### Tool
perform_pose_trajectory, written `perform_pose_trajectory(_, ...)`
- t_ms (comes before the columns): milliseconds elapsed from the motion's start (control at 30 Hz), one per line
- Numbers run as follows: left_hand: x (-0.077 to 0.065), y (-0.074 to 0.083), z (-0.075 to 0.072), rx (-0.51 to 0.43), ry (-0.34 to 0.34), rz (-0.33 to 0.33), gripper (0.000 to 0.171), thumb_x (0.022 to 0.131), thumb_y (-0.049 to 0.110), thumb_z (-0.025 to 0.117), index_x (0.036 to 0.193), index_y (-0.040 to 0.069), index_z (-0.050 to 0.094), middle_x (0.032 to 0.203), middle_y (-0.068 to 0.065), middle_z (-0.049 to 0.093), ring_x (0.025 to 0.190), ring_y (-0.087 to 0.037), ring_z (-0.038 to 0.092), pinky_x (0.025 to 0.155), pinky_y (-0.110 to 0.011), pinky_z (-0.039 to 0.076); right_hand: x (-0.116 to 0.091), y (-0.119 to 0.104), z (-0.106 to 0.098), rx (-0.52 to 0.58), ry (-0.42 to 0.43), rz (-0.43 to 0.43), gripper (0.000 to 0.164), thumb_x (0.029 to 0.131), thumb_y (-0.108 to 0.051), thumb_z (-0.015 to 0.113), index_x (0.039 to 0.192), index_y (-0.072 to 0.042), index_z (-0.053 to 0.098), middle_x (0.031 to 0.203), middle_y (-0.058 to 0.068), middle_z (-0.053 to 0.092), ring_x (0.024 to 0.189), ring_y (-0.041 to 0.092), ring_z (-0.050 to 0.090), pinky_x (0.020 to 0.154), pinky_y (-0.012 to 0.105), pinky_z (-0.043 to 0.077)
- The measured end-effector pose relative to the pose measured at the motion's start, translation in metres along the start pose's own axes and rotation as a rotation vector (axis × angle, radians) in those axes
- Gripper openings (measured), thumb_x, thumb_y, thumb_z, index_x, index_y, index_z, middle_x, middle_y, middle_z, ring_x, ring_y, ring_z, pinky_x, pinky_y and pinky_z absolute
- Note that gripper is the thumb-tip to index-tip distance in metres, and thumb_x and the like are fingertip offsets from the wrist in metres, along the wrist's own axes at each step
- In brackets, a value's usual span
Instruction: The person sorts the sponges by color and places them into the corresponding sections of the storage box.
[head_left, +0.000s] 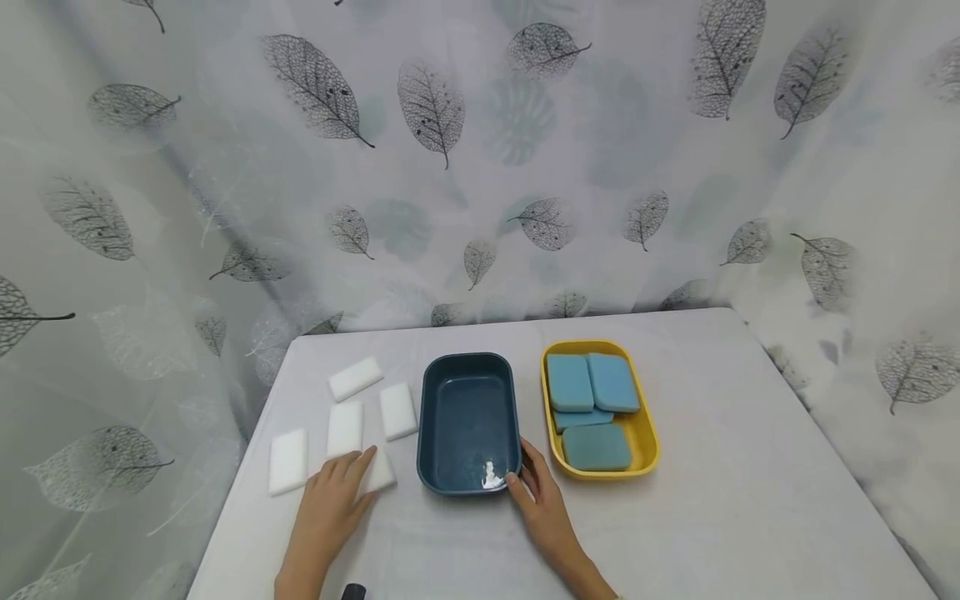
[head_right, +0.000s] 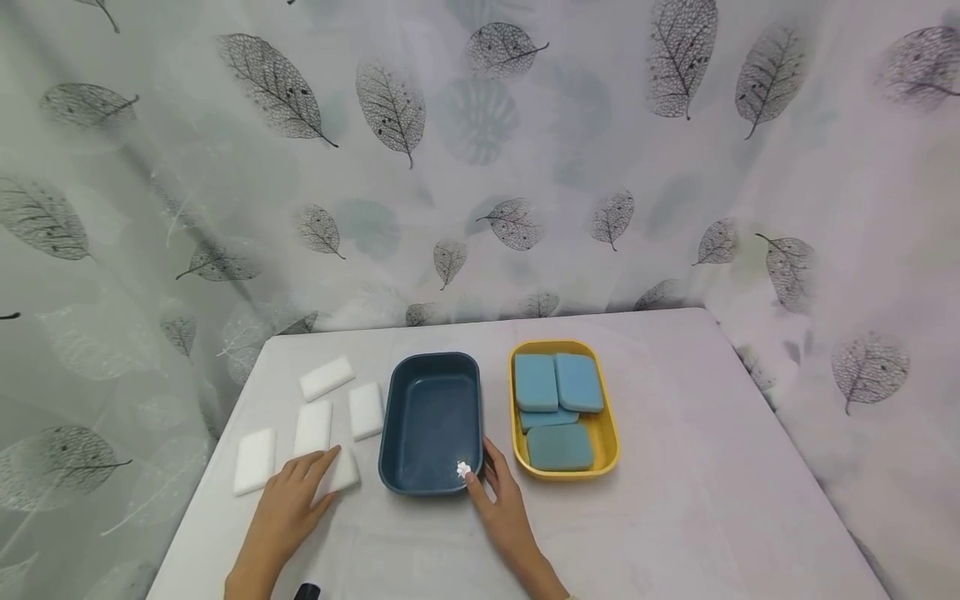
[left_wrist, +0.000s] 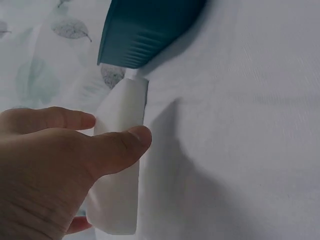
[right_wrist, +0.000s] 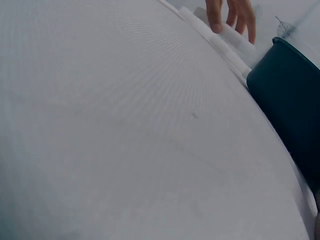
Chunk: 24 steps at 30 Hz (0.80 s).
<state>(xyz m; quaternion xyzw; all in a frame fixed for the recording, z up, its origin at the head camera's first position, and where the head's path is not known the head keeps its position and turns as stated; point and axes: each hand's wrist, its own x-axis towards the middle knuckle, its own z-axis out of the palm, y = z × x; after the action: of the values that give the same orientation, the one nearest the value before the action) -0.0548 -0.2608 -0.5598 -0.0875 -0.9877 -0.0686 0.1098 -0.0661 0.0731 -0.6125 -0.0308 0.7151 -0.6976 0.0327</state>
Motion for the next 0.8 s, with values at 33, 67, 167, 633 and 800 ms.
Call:
perform_pose_trajectory(33,0.001,0.002,-0.001,-0.002,0.004,0.004,0.078,0.079,0.023,0.092,0.149,0.016,0.057,0.136,-0.013,0.067,0.126,-0.037,0.062,0.099,-0.060,0.054,0.000,0.000,0.000,0.001,0.000,0.006,0.062,0.106,-0.028,0.062,0.161,-0.019,0.036,0.168,0.012,0.036,0.154,0.033,0.040,0.115,0.013,0.040)
perform_pose_trajectory(67,0.003,0.005,-0.003,-0.004,0.008,0.010,0.078,0.079,0.023,0.092,0.149,0.016,0.057,0.136,-0.013,0.067,0.126,-0.037,0.062,0.099,-0.060,0.054,0.000,0.000,0.001,-0.002,0.000,0.006,0.062,0.106,-0.028,0.062,0.161,-0.019,0.036,0.168,0.011,0.036,0.153,0.033,0.040,0.115,0.014,0.040)
perform_pose_trajectory(167,0.008,0.013,-0.008,-0.006,0.028,0.030,0.079,0.079,0.024,0.092,0.149,0.016,0.056,0.136,-0.012,0.067,0.127,-0.036,0.062,0.099,-0.058,0.055,0.000,-0.001,0.001,-0.018,0.005,0.003,0.062,0.107,-0.029,0.062,0.161,-0.019,0.035,0.168,0.012,0.037,0.153,0.035,0.041,0.120,0.024,0.042)
perform_pose_trajectory(633,0.027,0.045,-0.025,-0.071,0.169,0.125,0.088,0.074,0.021,0.096,0.151,0.018,0.055,0.137,-0.011,0.067,0.123,-0.036,0.064,0.095,-0.055,0.057,-0.001,-0.001,0.001,-0.004,0.003,0.017,0.062,0.106,-0.028,0.063,0.161,-0.019,0.036,0.167,0.011,0.037,0.152,0.033,0.043,0.112,0.010,0.041)
perform_pose_trajectory(800,0.032,0.052,-0.022,-0.084,0.207,0.168,0.087,0.073,0.026,0.096,0.149,0.015,0.056,0.137,-0.007,0.067,0.123,-0.031,0.064,0.091,-0.050,0.059,-0.001,-0.001,0.000,-0.005,-0.001,0.014,0.062,0.106,-0.029,0.062,0.162,-0.020,0.035,0.168,0.012,0.035,0.152,0.035,0.043,0.111,0.010,0.042)
